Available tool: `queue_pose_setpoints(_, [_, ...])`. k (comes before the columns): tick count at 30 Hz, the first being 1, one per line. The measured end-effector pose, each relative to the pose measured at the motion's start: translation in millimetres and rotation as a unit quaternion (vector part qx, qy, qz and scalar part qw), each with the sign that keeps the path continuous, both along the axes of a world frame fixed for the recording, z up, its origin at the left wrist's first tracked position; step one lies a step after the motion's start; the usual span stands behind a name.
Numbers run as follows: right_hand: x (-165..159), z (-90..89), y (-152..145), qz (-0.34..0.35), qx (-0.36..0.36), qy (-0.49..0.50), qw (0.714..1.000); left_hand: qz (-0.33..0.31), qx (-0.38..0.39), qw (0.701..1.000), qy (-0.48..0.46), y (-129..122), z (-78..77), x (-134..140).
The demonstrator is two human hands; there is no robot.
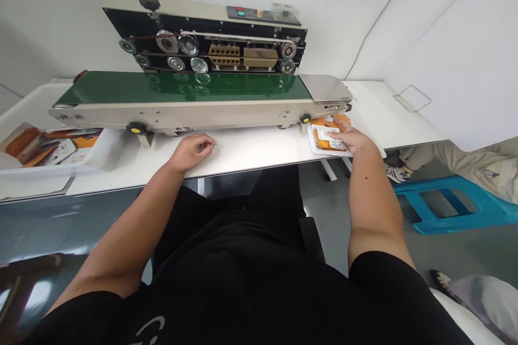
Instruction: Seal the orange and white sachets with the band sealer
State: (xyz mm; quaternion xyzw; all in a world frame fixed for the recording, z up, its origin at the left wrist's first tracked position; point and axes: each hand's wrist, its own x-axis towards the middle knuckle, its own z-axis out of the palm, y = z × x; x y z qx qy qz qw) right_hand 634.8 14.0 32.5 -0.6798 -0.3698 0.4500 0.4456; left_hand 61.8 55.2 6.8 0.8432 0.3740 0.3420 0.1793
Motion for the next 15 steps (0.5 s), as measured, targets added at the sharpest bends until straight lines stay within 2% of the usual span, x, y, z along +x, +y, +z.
queue_pose_setpoints(6, [-7.7,7.5,-5.8,-0.016,0.010,0.032,0.999,0.005,0.000,1.000,-0.005,1.0,-1.9,-0.4])
queue_pose_setpoints(15, [-14.8,20.0,-15.3,-0.079,0.023,0.054,0.995,0.000,-0.007,1.000,-0.005,-2.0,0.4,0.8])
